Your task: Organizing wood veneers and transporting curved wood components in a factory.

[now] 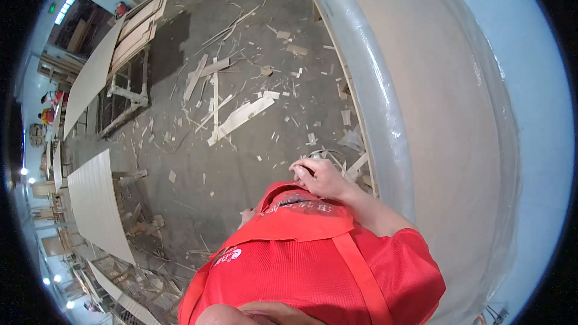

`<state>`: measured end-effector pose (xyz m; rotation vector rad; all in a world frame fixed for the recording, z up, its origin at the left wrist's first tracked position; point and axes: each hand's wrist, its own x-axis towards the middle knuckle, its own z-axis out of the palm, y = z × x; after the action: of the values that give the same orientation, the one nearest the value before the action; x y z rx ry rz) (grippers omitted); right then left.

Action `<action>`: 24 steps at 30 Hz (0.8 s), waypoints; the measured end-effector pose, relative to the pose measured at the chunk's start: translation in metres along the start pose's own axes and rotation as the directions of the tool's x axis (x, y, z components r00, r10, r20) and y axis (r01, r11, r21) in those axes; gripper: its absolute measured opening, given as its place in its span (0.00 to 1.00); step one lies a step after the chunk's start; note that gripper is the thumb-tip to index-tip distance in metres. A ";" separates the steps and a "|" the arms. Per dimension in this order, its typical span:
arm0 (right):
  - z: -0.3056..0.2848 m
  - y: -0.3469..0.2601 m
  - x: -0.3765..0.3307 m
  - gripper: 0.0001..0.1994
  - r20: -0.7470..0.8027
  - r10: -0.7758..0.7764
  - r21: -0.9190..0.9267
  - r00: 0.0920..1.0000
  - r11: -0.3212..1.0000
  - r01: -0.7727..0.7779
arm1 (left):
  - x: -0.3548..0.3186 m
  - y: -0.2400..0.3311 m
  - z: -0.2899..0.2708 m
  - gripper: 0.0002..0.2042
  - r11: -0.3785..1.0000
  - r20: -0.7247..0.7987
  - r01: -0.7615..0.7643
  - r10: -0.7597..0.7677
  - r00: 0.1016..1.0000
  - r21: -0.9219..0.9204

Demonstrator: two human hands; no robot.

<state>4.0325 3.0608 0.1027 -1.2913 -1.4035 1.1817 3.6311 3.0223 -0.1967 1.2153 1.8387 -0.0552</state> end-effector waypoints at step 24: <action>-0.129 0.013 0.470 0.09 -0.199 0.165 -0.109 0.966 0.976 -0.189 | 0.448 0.423 -0.156 0.17 0.946 0.279 -0.026 0.122 0.952 -0.324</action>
<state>4.1209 3.5403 0.1111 -1.6030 -1.2611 1.0670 3.7991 3.6335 -0.2413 0.9885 1.4717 0.0945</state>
